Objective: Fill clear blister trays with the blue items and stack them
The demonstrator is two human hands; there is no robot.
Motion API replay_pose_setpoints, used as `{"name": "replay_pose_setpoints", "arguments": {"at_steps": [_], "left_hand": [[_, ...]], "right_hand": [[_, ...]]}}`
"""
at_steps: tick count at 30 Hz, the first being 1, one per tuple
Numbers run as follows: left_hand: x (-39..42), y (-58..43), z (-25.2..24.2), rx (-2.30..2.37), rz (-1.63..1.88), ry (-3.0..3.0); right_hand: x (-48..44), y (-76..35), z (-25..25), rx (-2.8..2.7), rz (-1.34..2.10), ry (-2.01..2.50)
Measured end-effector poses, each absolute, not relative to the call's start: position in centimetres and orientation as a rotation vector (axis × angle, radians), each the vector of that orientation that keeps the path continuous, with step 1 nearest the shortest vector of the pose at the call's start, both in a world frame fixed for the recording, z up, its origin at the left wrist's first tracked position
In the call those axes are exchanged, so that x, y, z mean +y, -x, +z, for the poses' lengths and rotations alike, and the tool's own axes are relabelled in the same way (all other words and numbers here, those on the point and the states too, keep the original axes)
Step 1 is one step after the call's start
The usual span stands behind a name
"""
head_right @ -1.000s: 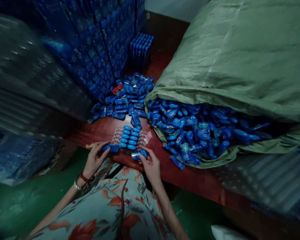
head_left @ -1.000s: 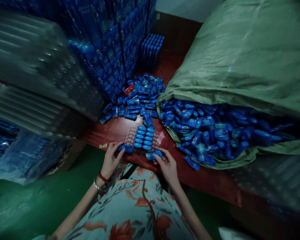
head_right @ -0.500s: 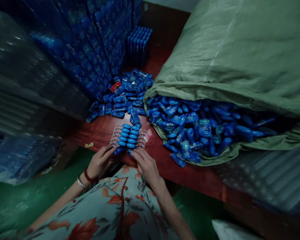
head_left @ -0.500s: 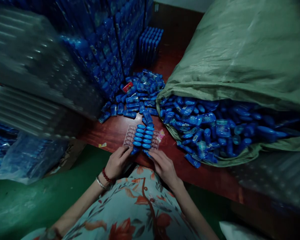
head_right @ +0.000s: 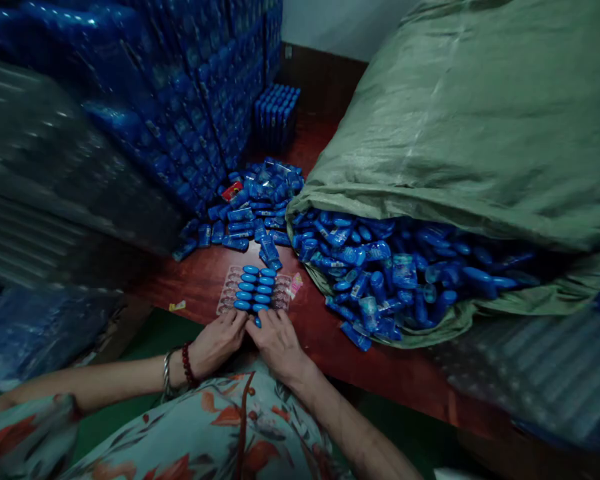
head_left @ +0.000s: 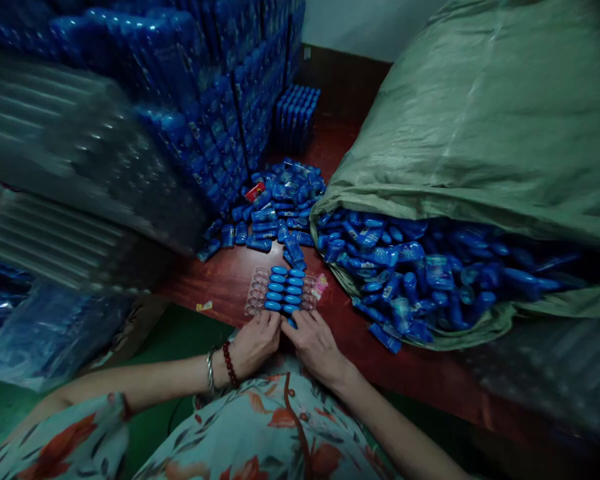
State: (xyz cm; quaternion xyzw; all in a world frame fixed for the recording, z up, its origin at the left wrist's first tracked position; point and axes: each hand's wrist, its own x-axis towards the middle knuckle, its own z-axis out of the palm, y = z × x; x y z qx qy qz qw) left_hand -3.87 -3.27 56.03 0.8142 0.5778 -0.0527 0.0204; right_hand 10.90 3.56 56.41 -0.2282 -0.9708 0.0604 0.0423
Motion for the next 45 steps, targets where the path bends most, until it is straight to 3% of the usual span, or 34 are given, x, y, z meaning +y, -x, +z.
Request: {"name": "replay_pose_setpoints", "arguments": {"at_steps": [3, 11, 13, 19, 25, 29, 32, 37, 45], "left_hand": [[-3.1, 4.2, 55.8, 1.762, -0.092, -2.567], [-0.3, 9.2, 55.1, 2.061, 0.598, -2.181], [2.5, 10.7, 54.9, 2.21, 0.581, -2.039], [9.3, 11.7, 54.6, 2.298, 0.068, -2.013], [10.4, 11.6, 53.4, 2.187, 0.061, -2.042], [9.3, 13.6, 53.7, 2.1, 0.116, -2.031], [7.2, 15.1, 54.3, 1.989, 0.52, -1.96], [3.3, 15.0, 54.2, 1.78, 1.245, -1.406], [1.8, 13.3, 53.1, 1.65, 1.405, -0.95]], "right_hand": [[3.1, -11.7, 55.5, -2.916, 0.133, 0.739], [5.9, -12.4, 57.1, -2.506, 0.11, 0.977], [8.9, -10.5, 57.8, -2.481, 0.181, 1.079], [17.0, -2.4, 58.3, -2.882, 0.385, 1.357], [18.2, -1.7, 57.8, -3.0, 0.505, 1.261], [16.9, -6.6, 58.5, -2.625, 0.726, 1.165], [14.9, -10.7, 58.0, -2.272, 0.881, 1.17], [12.3, -13.1, 55.1, -2.047, 0.831, 1.135], [13.4, -12.4, 53.5, -2.226, 0.795, 0.966]]}}
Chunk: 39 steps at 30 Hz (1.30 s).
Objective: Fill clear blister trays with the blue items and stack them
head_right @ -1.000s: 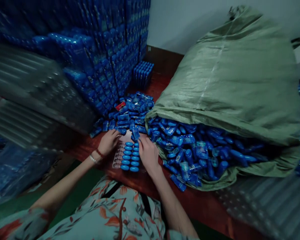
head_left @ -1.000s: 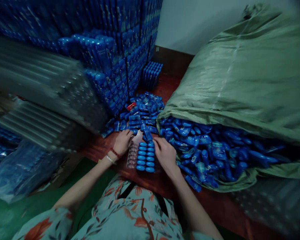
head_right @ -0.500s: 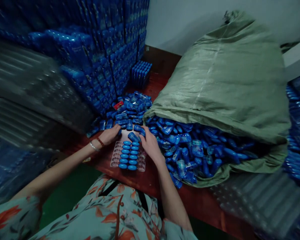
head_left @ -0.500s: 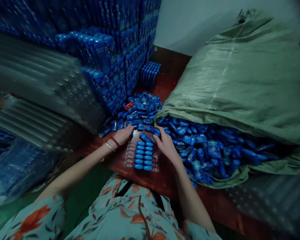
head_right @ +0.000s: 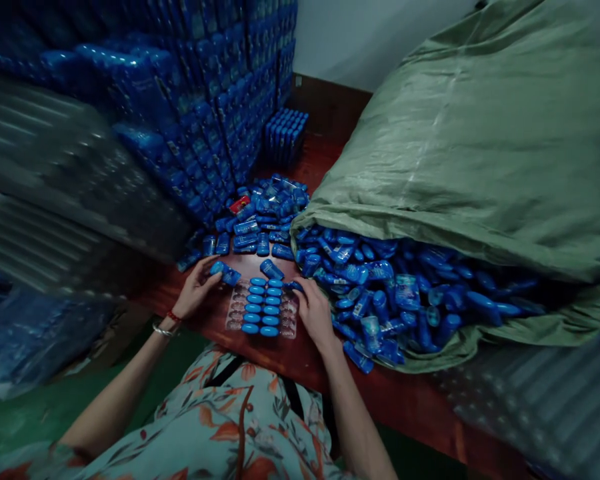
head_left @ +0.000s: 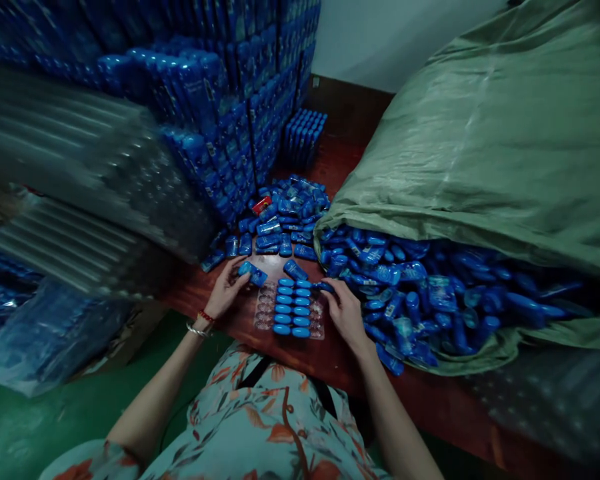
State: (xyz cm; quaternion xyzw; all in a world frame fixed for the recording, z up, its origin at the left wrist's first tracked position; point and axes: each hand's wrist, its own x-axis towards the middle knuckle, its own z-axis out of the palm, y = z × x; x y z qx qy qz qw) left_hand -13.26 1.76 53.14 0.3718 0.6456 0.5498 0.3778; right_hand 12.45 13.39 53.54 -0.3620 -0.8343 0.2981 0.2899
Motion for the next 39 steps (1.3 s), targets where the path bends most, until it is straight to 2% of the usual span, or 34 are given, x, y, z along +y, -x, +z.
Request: {"name": "replay_pose_setpoints", "arguments": {"at_steps": [13, 22, 24, 30, 35, 39], "left_hand": [[2.0, 14.0, 53.3, 1.965, 1.069, -1.444], [0.6, 12.9, 53.8, 2.019, 1.085, -1.638], [0.9, 12.4, 53.6, 2.059, 0.944, -1.732], [2.1, 11.2, 54.5, 2.122, 0.208, -1.888], [3.1, 10.9, 56.6, 2.005, 0.044, -1.989], [4.4, 11.0, 57.1, 1.93, -0.097, -2.065]], "right_hand": [[12.5, -13.1, 54.6, -2.183, 0.83, 1.119], [12.6, -13.6, 54.4, -2.132, 0.806, 1.128], [12.6, -13.5, 54.3, -2.204, 0.813, 1.079], [13.1, -13.4, 55.4, -2.437, 0.79, 1.044], [13.4, -13.5, 56.0, -2.184, 0.841, 1.199], [12.9, -13.5, 55.2, -1.804, 1.178, 1.359]]}}
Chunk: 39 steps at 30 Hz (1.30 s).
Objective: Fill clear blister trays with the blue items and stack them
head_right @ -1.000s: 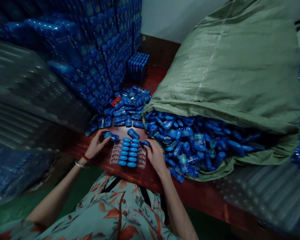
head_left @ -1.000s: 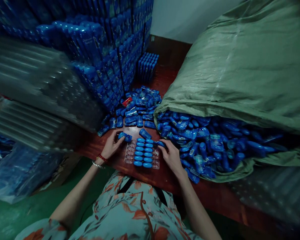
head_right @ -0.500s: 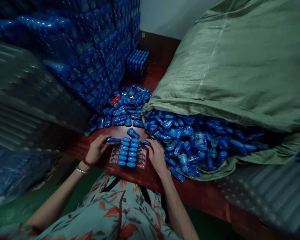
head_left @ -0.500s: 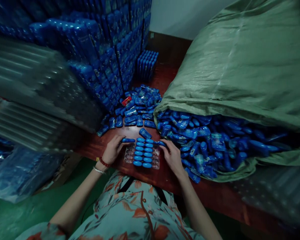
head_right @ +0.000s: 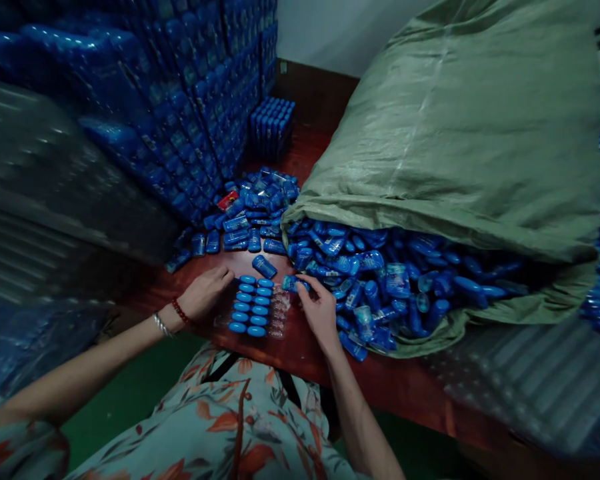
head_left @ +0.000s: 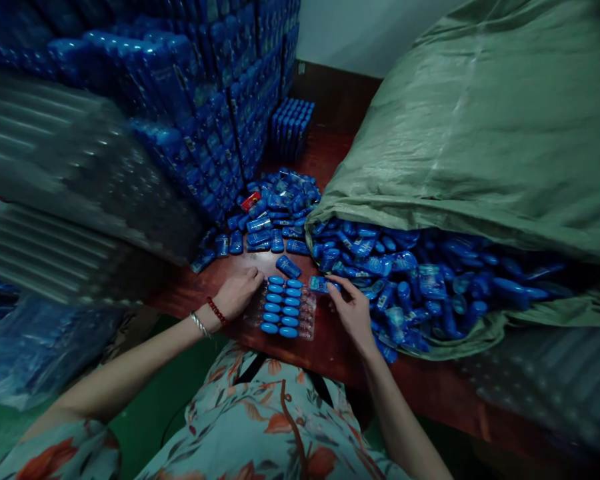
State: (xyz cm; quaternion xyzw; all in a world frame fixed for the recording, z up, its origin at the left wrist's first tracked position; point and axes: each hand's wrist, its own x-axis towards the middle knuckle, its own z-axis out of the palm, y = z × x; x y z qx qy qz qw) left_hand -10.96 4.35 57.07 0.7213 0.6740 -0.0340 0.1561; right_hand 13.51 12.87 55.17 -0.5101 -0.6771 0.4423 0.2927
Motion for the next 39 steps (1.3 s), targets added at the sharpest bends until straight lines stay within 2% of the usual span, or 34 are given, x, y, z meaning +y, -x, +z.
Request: {"name": "replay_pose_setpoints", "arguments": {"at_steps": [3, 6, 9, 14, 18, 39], "left_hand": [[5.2, 10.9, 56.6, 1.894, -0.177, -2.145], [5.7, 10.8, 56.1, 1.862, -0.173, -2.203], [5.7, 10.9, 55.8, 1.867, -0.127, -2.215], [5.2, 10.8, 56.1, 1.925, -0.144, -2.185], [5.2, 10.5, 56.3, 1.954, -0.2, -2.148], [5.9, 9.2, 57.8, 1.93, -0.289, -2.122]], "right_hand": [[12.4, -13.7, 54.3, -1.633, 1.469, 1.346], [12.0, -13.9, 54.0, -1.68, 1.496, 1.326], [11.7, -13.8, 54.3, -1.872, 1.247, 1.37], [11.4, -12.6, 55.1, -2.423, 0.522, 1.414], [12.0, -12.2, 56.4, -2.824, 0.23, 1.38], [12.5, -8.1, 59.1, -3.308, 0.028, 1.275]]}}
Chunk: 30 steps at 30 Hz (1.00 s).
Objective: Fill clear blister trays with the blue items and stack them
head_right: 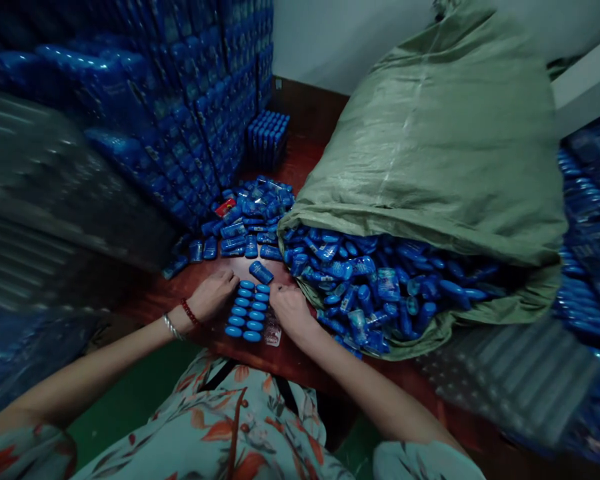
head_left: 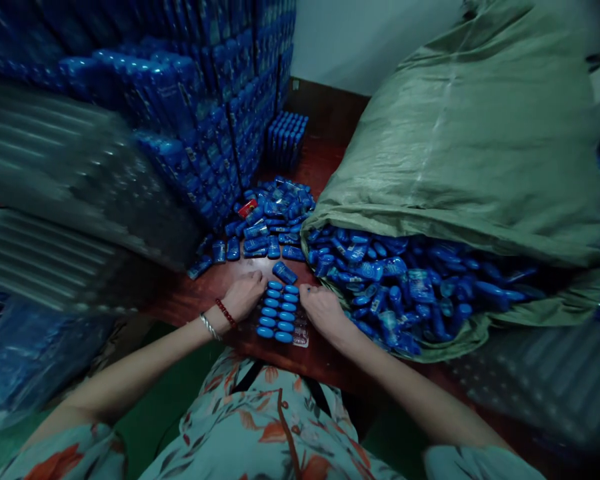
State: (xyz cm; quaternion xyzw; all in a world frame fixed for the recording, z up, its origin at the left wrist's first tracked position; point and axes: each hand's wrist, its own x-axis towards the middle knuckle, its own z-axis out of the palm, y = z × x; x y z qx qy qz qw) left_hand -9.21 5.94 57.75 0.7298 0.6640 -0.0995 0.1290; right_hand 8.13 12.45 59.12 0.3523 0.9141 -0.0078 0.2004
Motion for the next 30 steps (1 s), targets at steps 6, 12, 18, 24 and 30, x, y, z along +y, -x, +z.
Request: {"name": "replay_pose_setpoints", "arguments": {"at_steps": [6, 12, 18, 24, 30], "left_hand": [[6.0, 12.7, 57.6, 1.847, 0.035, -2.075], [10.2, 16.5, 57.5, 2.266, 0.271, -1.794], [12.6, 15.3, 55.3, 2.291, 0.23, -1.781], [4.6, 17.1, 55.9, 2.241, 0.644, -1.781], [-3.5, 15.0, 54.9, 2.07, 1.043, -1.573]], "right_hand": [[14.6, -9.3, 61.9, 2.589, -0.128, -0.904], [16.9, -3.8, 61.3, 2.648, -0.284, -1.016], [17.7, -0.1, 59.0, 2.683, -0.365, -0.941], [16.5, -9.8, 62.5, 3.108, -1.024, -1.145], [10.5, -17.0, 59.1, 3.033, -1.403, -1.478]]}}
